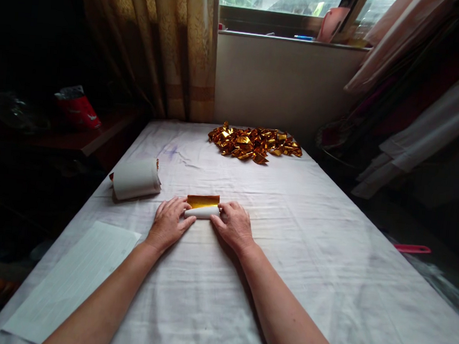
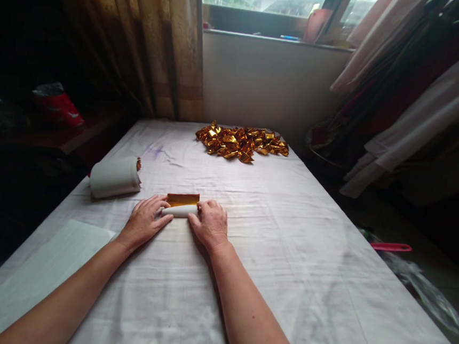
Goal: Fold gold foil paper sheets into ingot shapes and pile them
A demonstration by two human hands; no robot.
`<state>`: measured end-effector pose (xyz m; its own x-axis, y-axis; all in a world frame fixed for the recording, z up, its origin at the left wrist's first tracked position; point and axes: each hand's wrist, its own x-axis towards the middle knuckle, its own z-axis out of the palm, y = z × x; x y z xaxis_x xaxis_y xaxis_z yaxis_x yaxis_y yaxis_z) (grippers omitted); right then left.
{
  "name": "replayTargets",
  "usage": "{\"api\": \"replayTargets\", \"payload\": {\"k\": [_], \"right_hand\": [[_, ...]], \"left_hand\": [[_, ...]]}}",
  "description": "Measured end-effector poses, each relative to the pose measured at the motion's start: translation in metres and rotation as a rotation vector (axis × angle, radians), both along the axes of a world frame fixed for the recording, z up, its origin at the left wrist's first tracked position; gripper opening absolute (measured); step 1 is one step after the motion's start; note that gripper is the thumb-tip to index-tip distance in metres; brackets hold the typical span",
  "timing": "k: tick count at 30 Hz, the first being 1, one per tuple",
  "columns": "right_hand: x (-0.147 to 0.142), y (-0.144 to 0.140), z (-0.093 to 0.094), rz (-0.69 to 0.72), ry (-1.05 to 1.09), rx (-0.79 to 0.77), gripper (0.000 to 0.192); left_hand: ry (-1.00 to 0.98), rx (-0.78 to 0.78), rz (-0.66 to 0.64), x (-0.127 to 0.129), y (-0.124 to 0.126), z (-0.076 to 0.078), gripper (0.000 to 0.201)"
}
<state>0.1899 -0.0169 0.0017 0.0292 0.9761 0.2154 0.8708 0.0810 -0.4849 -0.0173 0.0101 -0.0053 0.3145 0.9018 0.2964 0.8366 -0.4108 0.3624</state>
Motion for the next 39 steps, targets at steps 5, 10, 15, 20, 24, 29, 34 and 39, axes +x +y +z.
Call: {"api": "replayTargets", "payload": {"k": [5,10,15,20,24,29,34,39], "right_hand": [[0.002,0.000,-0.005,0.008,0.072,0.040,0.030],[0.003,0.000,-0.003,0.019,0.094,0.033,0.025],[0.004,0.000,-0.005,0.047,0.113,0.053,0.015],[0.005,0.002,-0.012,0.109,0.166,0.147,0.012],[0.005,0.003,-0.014,0.173,0.228,0.244,0.015],[0.003,0.002,-0.009,0.262,0.333,0.332,0.013],[-0.005,-0.004,-0.001,0.235,0.523,0.274,0.019],[-0.008,-0.007,0.001,0.108,0.579,0.130,0.026]], "left_hand": [[-0.067,0.027,0.009,0.000,-0.001,0.000,0.011],[-0.134,0.065,-0.035,-0.002,-0.003,0.001,0.007],[-0.163,0.117,-0.010,-0.005,-0.002,-0.004,0.004],[-0.281,0.100,-0.047,-0.007,-0.001,-0.004,0.008],[-0.399,0.023,-0.042,-0.008,-0.003,0.001,0.015],[-0.538,-0.047,0.151,-0.009,-0.005,0.005,0.030],[-0.756,-0.100,0.142,-0.003,-0.006,0.007,0.033],[-0.890,-0.230,0.054,0.005,-0.010,0.008,0.053]]}}
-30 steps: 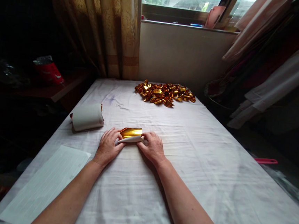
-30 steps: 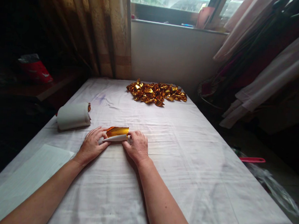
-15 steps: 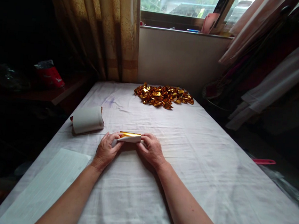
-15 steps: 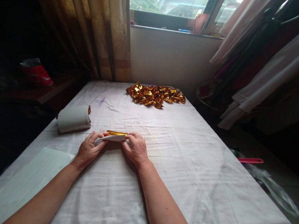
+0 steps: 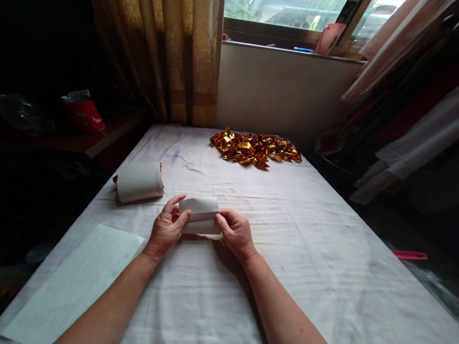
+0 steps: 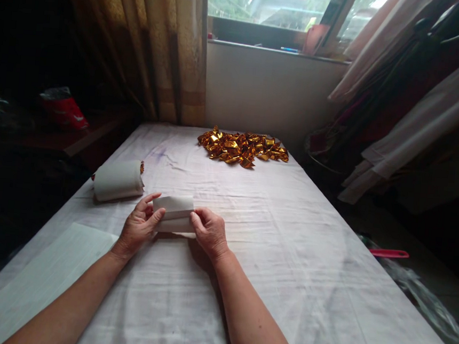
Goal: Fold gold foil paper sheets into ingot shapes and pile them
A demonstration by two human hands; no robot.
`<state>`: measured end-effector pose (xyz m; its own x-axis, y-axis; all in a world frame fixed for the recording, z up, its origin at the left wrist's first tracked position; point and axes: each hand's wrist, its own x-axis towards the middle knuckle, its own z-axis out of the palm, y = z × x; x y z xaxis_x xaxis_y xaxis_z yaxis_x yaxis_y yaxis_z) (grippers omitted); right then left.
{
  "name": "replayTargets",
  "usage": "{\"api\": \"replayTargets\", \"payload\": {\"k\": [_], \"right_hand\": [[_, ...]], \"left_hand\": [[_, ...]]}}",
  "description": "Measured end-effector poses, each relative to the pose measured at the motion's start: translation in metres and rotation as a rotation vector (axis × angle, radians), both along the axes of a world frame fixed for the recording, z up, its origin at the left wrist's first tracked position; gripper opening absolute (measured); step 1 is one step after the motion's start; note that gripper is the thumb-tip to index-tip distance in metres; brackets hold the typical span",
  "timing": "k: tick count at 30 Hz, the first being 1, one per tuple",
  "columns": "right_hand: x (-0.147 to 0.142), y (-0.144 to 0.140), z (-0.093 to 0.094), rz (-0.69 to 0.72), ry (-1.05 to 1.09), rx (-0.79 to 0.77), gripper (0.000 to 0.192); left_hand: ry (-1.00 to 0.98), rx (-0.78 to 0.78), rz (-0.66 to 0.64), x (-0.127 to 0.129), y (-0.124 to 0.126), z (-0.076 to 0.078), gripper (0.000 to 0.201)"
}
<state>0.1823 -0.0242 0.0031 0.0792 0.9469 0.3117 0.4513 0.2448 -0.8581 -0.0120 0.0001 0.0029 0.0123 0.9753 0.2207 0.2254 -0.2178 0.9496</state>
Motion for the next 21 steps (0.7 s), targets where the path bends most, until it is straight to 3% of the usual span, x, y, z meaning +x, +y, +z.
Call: {"api": "replayTargets", "payload": {"k": [5,8,12,17,21], "right_hand": [[0.004,0.003,0.000,-0.102,-0.091,-0.051,0.029],[0.009,0.006,-0.001,-0.179,-0.179,-0.083,0.029],[0.015,0.010,-0.005,-0.249,-0.267,-0.110,0.026],[0.018,0.013,-0.007,-0.259,-0.344,-0.161,0.024],[0.018,0.013,-0.004,-0.259,-0.421,-0.219,0.024]], "left_hand": [[0.033,-0.020,0.040,0.001,0.001,-0.007,0.067],[0.082,0.017,0.025,-0.002,0.004,-0.011,0.064],[0.246,0.183,0.029,-0.004,0.002,-0.008,0.048],[0.653,0.380,-0.283,0.002,-0.010,0.000,0.039],[0.908,0.322,-0.411,0.011,-0.016,0.000,0.055]]}}
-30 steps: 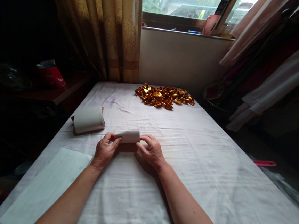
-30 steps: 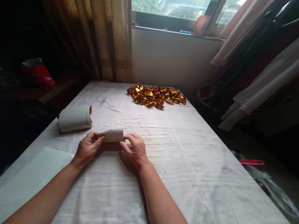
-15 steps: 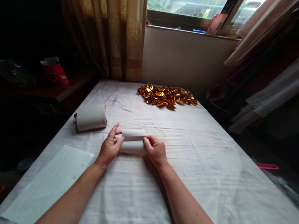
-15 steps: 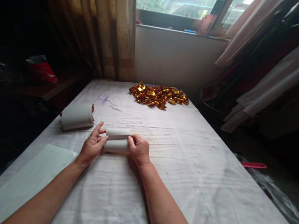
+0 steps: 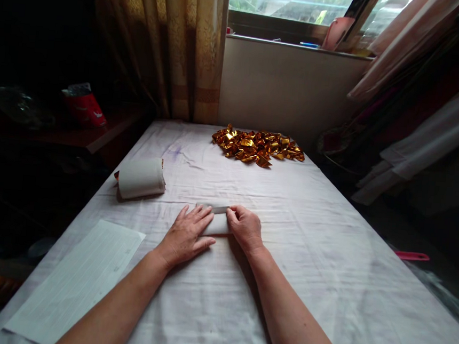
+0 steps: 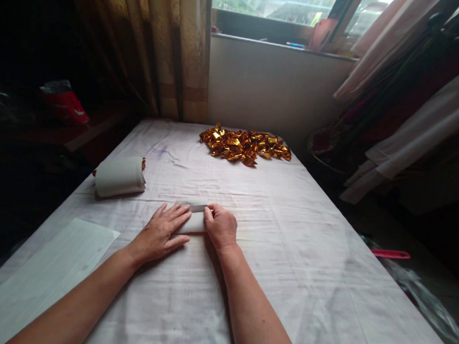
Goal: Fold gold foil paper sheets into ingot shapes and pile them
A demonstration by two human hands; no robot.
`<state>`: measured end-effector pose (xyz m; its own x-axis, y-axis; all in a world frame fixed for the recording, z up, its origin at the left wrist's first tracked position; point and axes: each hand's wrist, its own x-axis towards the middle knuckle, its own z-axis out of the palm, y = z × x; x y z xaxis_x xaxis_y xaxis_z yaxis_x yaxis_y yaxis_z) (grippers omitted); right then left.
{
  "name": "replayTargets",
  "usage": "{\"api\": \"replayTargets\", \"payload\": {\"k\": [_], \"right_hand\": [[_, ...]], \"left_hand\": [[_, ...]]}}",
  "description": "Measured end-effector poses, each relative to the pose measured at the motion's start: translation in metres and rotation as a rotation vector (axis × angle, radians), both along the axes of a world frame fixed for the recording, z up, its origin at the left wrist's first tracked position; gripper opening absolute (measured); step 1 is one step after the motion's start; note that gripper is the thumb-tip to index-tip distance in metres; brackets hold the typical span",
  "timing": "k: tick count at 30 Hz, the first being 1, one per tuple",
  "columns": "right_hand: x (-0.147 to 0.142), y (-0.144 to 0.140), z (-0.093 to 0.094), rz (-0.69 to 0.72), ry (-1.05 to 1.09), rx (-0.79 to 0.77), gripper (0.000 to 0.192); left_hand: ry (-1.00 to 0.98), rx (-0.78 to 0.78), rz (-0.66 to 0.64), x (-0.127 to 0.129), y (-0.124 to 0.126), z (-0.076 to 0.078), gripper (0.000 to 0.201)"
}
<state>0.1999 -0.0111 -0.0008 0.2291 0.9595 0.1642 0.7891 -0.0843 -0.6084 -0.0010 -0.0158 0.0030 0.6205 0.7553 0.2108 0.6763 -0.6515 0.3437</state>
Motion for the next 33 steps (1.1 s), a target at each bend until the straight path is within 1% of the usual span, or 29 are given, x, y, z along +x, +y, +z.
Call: {"api": "replayTargets", "payload": {"k": [2,4,5,7,10,12,14,16,19,21,23,25,27,30,33], "right_hand": [[0.001,-0.001,0.002,-0.003,0.000,-0.012,0.026],[0.005,-0.003,0.005,0.036,0.046,-0.031,0.030],[0.008,-0.004,0.007,0.079,0.076,-0.048,0.031],[0.015,-0.007,0.009,0.212,0.134,-0.102,0.032],[0.023,-0.012,0.014,0.431,0.163,-0.168,0.048],[0.025,-0.015,0.018,0.514,0.102,-0.152,0.056],[0.024,-0.018,0.021,0.540,-0.005,-0.108,0.055],[0.022,-0.019,0.023,0.546,-0.094,-0.074,0.046],[0.020,-0.019,0.023,0.563,-0.167,-0.048,0.032],[0.020,-0.018,0.022,0.561,-0.215,-0.023,0.027],[0.020,-0.017,0.021,0.556,-0.262,0.033,0.024],[0.019,-0.016,0.020,0.582,-0.283,0.098,0.019],[0.018,-0.015,0.020,0.629,-0.277,0.127,0.016],[0.017,-0.015,0.017,0.657,-0.260,0.087,0.017],[0.016,-0.014,0.012,0.626,-0.217,0.049,0.020]], "left_hand": [[0.047,-0.019,0.021,0.002,-0.001,-0.002,0.058],[0.055,-0.014,0.051,0.003,-0.002,-0.004,0.057],[0.054,-0.008,0.066,0.003,-0.003,-0.005,0.056],[0.054,0.005,0.098,0.002,-0.004,-0.006,0.053],[0.051,0.010,0.136,0.002,-0.006,-0.006,0.049],[0.048,0.000,0.147,0.001,-0.006,-0.005,0.047],[0.037,-0.010,0.148,0.000,-0.007,-0.004,0.046],[0.019,-0.011,0.144,-0.001,-0.007,-0.004,0.045],[0.002,-0.013,0.131,-0.002,-0.006,-0.004,0.045],[-0.002,-0.016,0.126,-0.003,-0.006,-0.004,0.045],[-0.010,-0.017,0.127,-0.003,-0.006,-0.004,0.043],[-0.015,-0.018,0.129,-0.003,-0.007,-0.003,0.041],[-0.015,-0.023,0.129,-0.003,-0.007,-0.003,0.039],[-0.015,-0.048,0.126,-0.004,-0.007,-0.001,0.037],[-0.049,-0.089,0.125,-0.007,-0.005,0.001,0.033]]}}
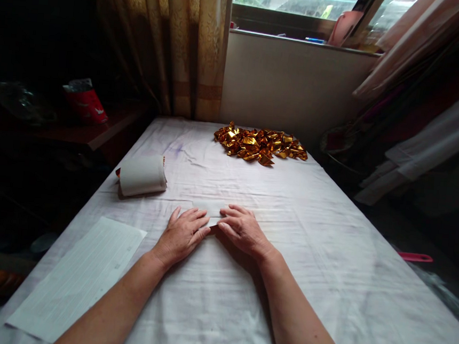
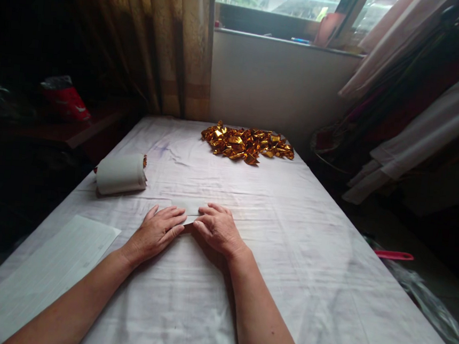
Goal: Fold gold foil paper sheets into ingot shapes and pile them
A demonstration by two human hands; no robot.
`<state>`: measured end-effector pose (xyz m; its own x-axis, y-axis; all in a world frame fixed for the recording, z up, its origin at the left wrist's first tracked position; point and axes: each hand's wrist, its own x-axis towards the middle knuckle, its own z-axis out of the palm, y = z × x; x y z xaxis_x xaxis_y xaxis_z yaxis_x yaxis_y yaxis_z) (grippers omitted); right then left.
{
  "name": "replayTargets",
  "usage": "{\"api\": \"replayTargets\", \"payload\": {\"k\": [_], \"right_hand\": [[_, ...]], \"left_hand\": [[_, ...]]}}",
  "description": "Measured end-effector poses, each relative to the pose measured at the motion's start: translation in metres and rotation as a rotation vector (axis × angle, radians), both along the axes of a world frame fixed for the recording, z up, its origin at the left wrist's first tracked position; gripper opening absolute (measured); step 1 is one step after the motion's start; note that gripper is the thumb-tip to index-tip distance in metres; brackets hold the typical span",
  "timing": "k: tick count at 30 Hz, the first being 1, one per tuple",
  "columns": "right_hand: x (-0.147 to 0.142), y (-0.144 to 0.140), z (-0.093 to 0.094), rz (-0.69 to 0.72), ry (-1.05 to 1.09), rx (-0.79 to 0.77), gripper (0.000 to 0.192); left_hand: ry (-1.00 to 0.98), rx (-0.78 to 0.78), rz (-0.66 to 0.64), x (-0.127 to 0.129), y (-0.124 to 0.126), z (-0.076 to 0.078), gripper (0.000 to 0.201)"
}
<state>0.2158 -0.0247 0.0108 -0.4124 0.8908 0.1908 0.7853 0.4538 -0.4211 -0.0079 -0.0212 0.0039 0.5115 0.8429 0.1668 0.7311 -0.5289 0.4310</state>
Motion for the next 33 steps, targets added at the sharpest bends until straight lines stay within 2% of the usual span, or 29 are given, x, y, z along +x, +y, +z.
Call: {"api": "replayTargets", "payload": {"k": [6,10,13,16,19,24,29,33], "right_hand": [[-0.007,0.006,-0.008,-0.145,0.156,0.002,0.016],[-0.014,0.011,-0.009,-0.237,0.208,0.023,0.016],[-0.018,0.014,-0.011,-0.283,0.195,0.042,0.014],[-0.022,0.014,-0.013,-0.336,0.160,0.070,0.015],[-0.025,0.014,-0.012,-0.378,0.120,0.084,0.017],[-0.028,0.013,-0.012,-0.374,0.083,0.107,0.021],[-0.027,0.013,-0.016,-0.365,0.062,0.118,0.024],[-0.027,0.013,-0.018,-0.372,0.069,0.130,0.024]], "left_hand": [[-0.161,0.035,0.104,-0.006,0.009,0.001,0.026],[-0.198,0.123,0.151,-0.006,0.014,-0.005,0.019],[-0.215,0.191,0.161,-0.005,0.015,-0.010,0.021],[-0.165,0.252,0.113,-0.003,0.012,-0.010,0.024],[-0.004,0.299,0.089,0.002,0.004,-0.004,0.029],[0.169,0.339,0.034,0.013,-0.012,0.001,0.038],[0.178,0.327,-0.098,0.022,-0.024,-0.007,0.053],[0.193,0.304,-0.103,0.024,-0.030,-0.014,0.058]]}}
